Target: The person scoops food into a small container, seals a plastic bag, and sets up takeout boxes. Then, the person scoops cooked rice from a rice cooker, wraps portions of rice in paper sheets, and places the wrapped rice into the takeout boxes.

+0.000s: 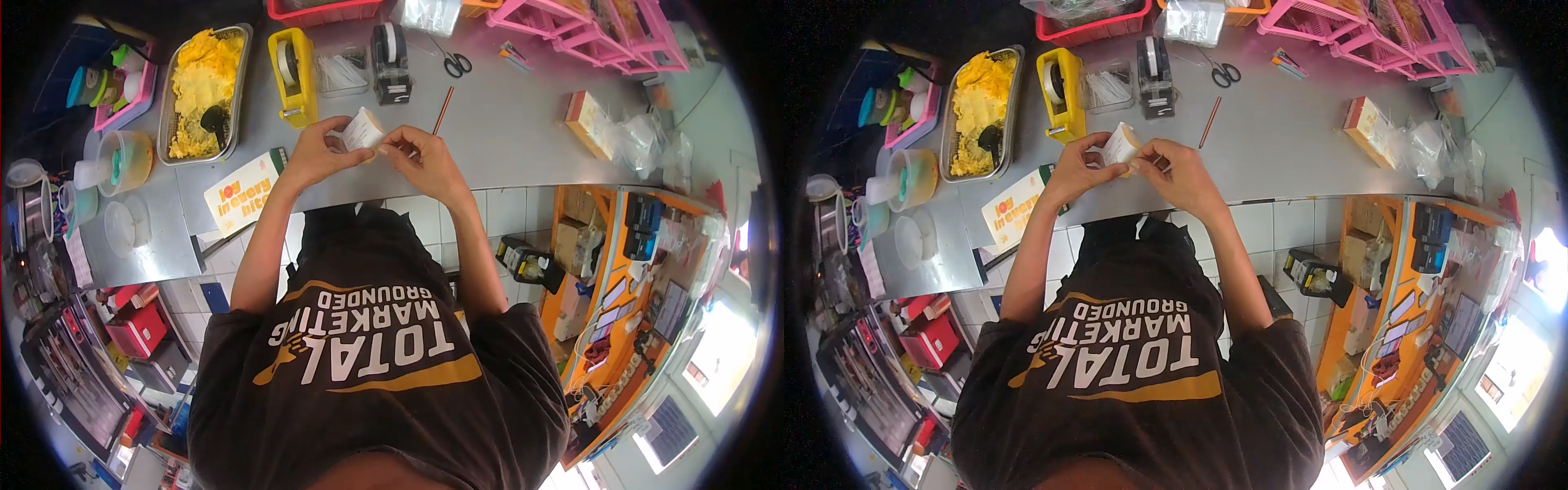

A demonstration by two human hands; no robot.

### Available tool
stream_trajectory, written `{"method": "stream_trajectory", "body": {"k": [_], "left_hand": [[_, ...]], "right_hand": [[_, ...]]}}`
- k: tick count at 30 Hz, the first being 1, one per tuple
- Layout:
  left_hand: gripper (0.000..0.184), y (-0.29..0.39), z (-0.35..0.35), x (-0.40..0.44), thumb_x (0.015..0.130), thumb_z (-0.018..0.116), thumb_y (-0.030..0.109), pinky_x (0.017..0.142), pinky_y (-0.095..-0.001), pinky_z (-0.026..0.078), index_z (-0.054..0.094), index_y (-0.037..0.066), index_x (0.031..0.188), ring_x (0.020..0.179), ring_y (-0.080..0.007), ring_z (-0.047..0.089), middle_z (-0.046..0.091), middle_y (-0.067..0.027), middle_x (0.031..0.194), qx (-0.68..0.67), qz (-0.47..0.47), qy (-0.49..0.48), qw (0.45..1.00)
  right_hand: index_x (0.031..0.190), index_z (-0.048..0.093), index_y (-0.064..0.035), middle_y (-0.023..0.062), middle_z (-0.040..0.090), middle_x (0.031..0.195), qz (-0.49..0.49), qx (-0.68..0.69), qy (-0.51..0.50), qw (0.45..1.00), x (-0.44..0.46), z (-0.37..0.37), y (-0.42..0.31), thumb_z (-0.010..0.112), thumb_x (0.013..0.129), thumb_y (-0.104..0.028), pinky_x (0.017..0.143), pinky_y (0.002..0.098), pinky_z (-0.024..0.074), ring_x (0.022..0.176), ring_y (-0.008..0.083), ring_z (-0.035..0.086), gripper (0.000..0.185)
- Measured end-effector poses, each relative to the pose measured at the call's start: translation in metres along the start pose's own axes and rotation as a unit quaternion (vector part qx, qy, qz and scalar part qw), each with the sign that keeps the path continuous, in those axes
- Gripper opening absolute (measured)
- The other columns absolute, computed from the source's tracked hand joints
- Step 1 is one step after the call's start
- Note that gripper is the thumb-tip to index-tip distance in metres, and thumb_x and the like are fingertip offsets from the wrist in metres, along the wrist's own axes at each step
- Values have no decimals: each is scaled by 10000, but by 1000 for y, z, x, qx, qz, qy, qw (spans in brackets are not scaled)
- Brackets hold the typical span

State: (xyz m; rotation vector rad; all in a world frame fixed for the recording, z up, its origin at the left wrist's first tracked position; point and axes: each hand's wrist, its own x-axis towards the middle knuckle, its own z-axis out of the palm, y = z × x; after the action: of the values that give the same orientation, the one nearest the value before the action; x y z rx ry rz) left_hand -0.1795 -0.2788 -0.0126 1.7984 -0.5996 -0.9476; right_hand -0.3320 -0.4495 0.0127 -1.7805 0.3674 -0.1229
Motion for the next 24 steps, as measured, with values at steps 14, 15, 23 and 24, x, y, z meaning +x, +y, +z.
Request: {"method": "stream_trajectory", "body": {"k": [14,15,23,24], "left_hand": [[761,37,-10,-32,621,900,306,710,-309,557,623,-71,1220,839,-209,672,686,-173,1087,83,115,82,986],[757,37,-11,-32,612,894,342,761,-335,555,633,-75,1187,875,-259,681,687,-194,1053,103,132,96,981],[775,28,-2,-39,624,876,328,858,-423,540,591,-60,1231,996,-368,655,641,-216,1120,167,179,128,961],[787,25,-2,-38,628,872,321,872,-435,536,570,-54,1250,1009,-380,647,622,-211,1142,200,174,136,955]], "right_hand": [[842,698,4,64,696,750,-27,-105,95,990,-1,1,-14,801,831,-77,633,276,533,670,102,656,130],[889,686,10,71,693,796,-41,-116,98,988,-1,-1,-10,810,826,-87,643,279,542,676,102,654,169],[1154,560,53,148,631,1081,-33,-21,102,994,8,18,-3,813,839,-154,661,302,584,805,175,680,455],[1166,560,60,150,633,1072,-9,24,165,986,23,17,13,799,856,-165,645,309,594,812,192,685,452]]}}
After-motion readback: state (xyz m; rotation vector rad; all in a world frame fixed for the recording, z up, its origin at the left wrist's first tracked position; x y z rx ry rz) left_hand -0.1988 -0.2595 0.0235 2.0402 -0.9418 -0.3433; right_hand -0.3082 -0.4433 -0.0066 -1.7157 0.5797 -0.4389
